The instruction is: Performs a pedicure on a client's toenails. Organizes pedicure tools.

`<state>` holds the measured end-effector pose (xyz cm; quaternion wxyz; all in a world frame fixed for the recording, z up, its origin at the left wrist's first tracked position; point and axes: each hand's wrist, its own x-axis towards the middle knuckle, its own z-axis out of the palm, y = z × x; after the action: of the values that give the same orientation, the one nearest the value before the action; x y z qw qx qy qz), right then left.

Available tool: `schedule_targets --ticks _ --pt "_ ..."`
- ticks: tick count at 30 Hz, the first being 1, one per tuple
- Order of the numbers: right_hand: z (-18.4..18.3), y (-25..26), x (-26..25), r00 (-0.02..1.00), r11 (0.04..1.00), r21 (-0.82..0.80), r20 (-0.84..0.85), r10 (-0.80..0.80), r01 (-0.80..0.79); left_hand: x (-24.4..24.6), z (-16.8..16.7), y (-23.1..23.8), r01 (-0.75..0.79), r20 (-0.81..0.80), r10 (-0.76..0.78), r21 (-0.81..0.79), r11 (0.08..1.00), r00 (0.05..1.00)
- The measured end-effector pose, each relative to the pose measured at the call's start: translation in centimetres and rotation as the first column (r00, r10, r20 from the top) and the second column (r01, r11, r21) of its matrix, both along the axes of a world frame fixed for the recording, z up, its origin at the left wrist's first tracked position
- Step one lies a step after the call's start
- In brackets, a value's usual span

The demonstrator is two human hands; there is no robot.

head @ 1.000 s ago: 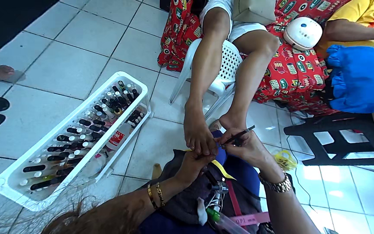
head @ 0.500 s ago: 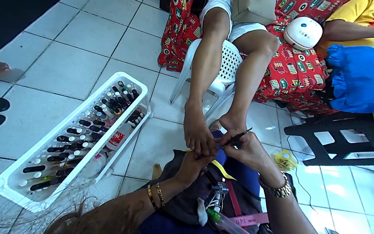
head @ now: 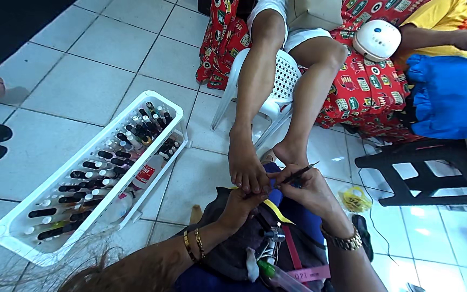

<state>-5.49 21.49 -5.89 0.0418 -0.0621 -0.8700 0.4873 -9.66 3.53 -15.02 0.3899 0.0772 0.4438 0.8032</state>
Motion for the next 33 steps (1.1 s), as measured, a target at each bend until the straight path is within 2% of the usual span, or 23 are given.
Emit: schedule_targets --ticks 4,6,9,11,13,15,18,20,22,24,26,28,31,33 --pt "0.4 0.0 1.3 0.999 0.989 -0.144 -0.016 -0.031 0.028 0.0 -0.1 0.0 -0.006 0.009 0.006 0.004 1.000 1.000" --pt "0.9 -0.1 3.3 1.000 0.991 -0.135 0.010 -0.008 0.010 0.0 -0.2 0.1 -0.008 0.018 0.008 0.010 1.000 1.000" --pt "0.7 -1.1 7.2 0.974 0.995 -0.088 0.216 0.067 -0.049 -0.3 -0.1 0.1 0.011 0.028 -0.011 -0.005 1.000 1.000" --pt "-0.2 -2.4 9.0 0.876 0.994 -0.042 0.469 0.110 -0.103 -0.4 0.1 0.1 0.028 0.028 -0.027 -0.017 0.999 0.999" --pt "-1.3 -3.7 9.4 0.681 0.983 0.000 0.721 0.127 -0.183 -0.4 0.0 0.0 0.043 0.021 -0.043 -0.017 0.999 0.999" --pt "-2.4 -4.3 9.7 0.560 0.969 0.049 0.823 0.098 -0.242 -0.3 0.0 0.0 0.042 0.018 -0.042 -0.001 0.999 0.999" --pt "-2.2 -4.3 9.6 0.542 0.956 0.150 0.841 0.011 -0.252 -0.3 0.2 -0.1 0.042 0.021 -0.042 -0.004 0.999 0.999" --pt "-1.6 -4.1 9.5 0.663 0.957 0.232 0.747 -0.061 -0.173 -0.3 0.2 -0.3 0.046 -0.002 -0.046 -0.009 0.999 0.999" --pt "-1.5 -4.1 9.6 0.852 0.953 0.299 0.509 -0.124 -0.040 -0.3 0.3 -0.6 0.055 -0.034 -0.055 -0.022 0.998 0.998" --pt "-1.6 -4.4 9.6 0.950 0.953 0.302 0.285 -0.128 0.038 -0.2 0.4 -1.0 0.070 -0.053 -0.073 -0.052 0.996 0.996" --pt "-1.5 -5.2 9.7 0.987 0.964 0.265 0.151 -0.063 0.021 0.1 0.7 -1.3 0.087 -0.051 -0.092 -0.082 0.993 0.995" --pt "-1.8 -6.6 10.0 1.000 0.950 0.312 -0.005 -0.027 0.028 0.6 1.3 -1.4 0.094 -0.055 -0.100 -0.099 0.991 0.993" --pt "-2.7 -8.6 10.0 0.959 0.845 0.503 -0.279 -0.043 0.184 1.7 2.2 -1.1 0.122 -0.053 -0.130 -0.130 0.984 0.990" --pt "-2.7 -8.6 10.2 0.939 0.782 0.574 -0.342 -0.039 0.242 2.1 2.6 -1.0 0.181 -0.036 -0.189 -0.151 0.972 0.981"
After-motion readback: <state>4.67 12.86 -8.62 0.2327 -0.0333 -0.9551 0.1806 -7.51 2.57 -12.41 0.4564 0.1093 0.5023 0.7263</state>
